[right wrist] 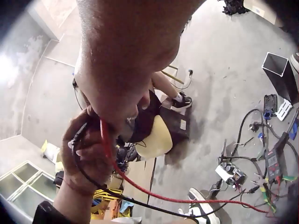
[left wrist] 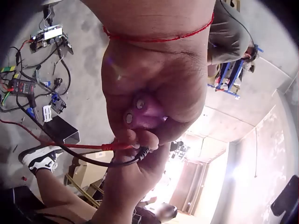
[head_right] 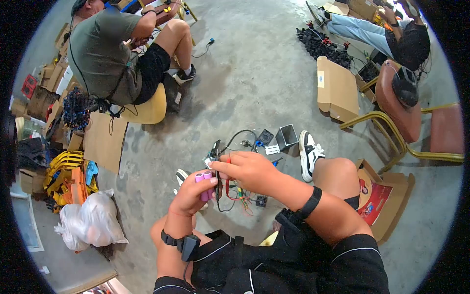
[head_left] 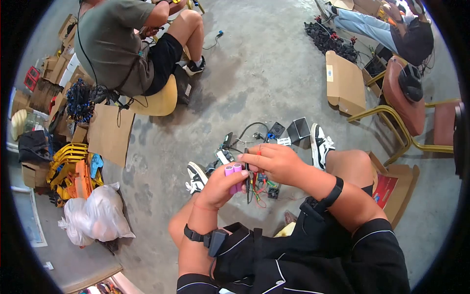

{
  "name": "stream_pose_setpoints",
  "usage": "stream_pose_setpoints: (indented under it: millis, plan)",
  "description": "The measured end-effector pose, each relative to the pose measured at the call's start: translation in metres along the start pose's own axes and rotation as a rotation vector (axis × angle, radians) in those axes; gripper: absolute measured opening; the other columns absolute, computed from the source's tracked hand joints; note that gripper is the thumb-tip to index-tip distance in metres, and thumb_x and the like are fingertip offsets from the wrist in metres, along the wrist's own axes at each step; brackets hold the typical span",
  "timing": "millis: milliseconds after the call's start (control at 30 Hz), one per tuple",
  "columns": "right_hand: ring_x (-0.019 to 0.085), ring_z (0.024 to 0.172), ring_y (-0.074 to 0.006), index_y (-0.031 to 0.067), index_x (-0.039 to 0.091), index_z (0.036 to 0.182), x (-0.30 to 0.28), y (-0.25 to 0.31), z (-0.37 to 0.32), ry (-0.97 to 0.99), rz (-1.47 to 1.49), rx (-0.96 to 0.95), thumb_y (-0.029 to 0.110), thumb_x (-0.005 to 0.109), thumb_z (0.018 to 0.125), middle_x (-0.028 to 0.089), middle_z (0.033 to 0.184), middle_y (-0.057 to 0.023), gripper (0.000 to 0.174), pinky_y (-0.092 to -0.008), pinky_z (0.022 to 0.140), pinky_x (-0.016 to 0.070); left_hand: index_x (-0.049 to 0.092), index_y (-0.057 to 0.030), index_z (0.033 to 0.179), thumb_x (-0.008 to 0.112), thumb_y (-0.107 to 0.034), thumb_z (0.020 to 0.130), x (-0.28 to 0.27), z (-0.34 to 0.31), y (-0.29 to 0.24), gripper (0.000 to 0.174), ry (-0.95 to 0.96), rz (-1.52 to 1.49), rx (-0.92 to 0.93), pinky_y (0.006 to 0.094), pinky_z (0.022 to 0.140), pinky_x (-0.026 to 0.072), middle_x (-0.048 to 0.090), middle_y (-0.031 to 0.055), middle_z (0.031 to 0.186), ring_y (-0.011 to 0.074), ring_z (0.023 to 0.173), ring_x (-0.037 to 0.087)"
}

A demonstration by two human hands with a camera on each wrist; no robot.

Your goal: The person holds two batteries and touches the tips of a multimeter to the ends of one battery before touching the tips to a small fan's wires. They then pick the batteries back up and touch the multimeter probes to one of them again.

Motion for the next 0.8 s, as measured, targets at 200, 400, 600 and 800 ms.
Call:
stream_pose_setpoints:
  millis: [200, 400, 600, 800]
  plan:
    - [0.065, 0.079, -0.0230, 0.0071, 0.065, 0.106, -0.026, 0.006, 0.003, -0.198, -0.141, -0.132, 0.007, 0.066, 0.068, 0.064, 0.085, -0.0052, 0.038, -0.0316, 0.064, 0.0535, 0.056, 0.0051, 0.122, 0.057, -0.014, 0.088, 0.017, -0.007, -0.010, 0.039, 0.141, -0.051, 0.040, 0.0264, 0.067, 0.0454, 0.061, 0.0062, 0.092, 0.0128, 0.074, 0.055]
    - [0.066, 0.085, -0.0253, 0.0079, 0.066, 0.104, -0.048, 0.006, -0.003, -0.361, -0.274, -0.127, 0.007, 0.066, 0.068, 0.064, 0.090, -0.0074, 0.036, -0.0326, 0.070, 0.0547, 0.055, 0.0067, 0.123, 0.055, -0.010, 0.091, 0.024, -0.011, -0.015, 0.036, 0.068, -0.066, 0.112, 0.0309, 0.087, 0.0480, 0.056, 0.0148, 0.124, 0.0178, 0.106, 0.058]
    - [0.067, 0.086, -0.0247, 0.0052, 0.065, 0.104, -0.062, -0.015, -0.004, -0.497, -0.021, 0.080, -0.007, 0.064, 0.073, 0.068, 0.098, -0.0119, 0.033, -0.0320, 0.075, 0.0539, 0.057, 0.0006, 0.120, 0.056, -0.021, 0.097, 0.000, -0.003, -0.028, 0.032, -0.176, 0.313, 0.365, 0.0312, 0.089, 0.0477, 0.062, 0.0076, 0.105, 0.0169, 0.100, 0.059]
    - [0.064, 0.100, -0.0179, 0.0022, 0.058, 0.113, -0.027, -0.033, -0.012, -0.344, 0.826, 0.419, 0.007, 0.057, 0.094, 0.067, 0.106, -0.0115, 0.019, -0.0302, 0.087, 0.0501, 0.051, -0.0003, 0.126, 0.055, -0.018, 0.098, -0.004, 0.004, -0.022, 0.034, -0.240, 0.418, 0.267, 0.0260, 0.071, 0.0494, 0.060, 0.0048, 0.096, 0.0116, 0.089, 0.057]
Point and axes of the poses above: each hand's wrist, its own z-axis towards the middle knuckle, its own x-axis out of the palm, y = z × x, the point moved 8 cm from there along z, towards the middle knuckle
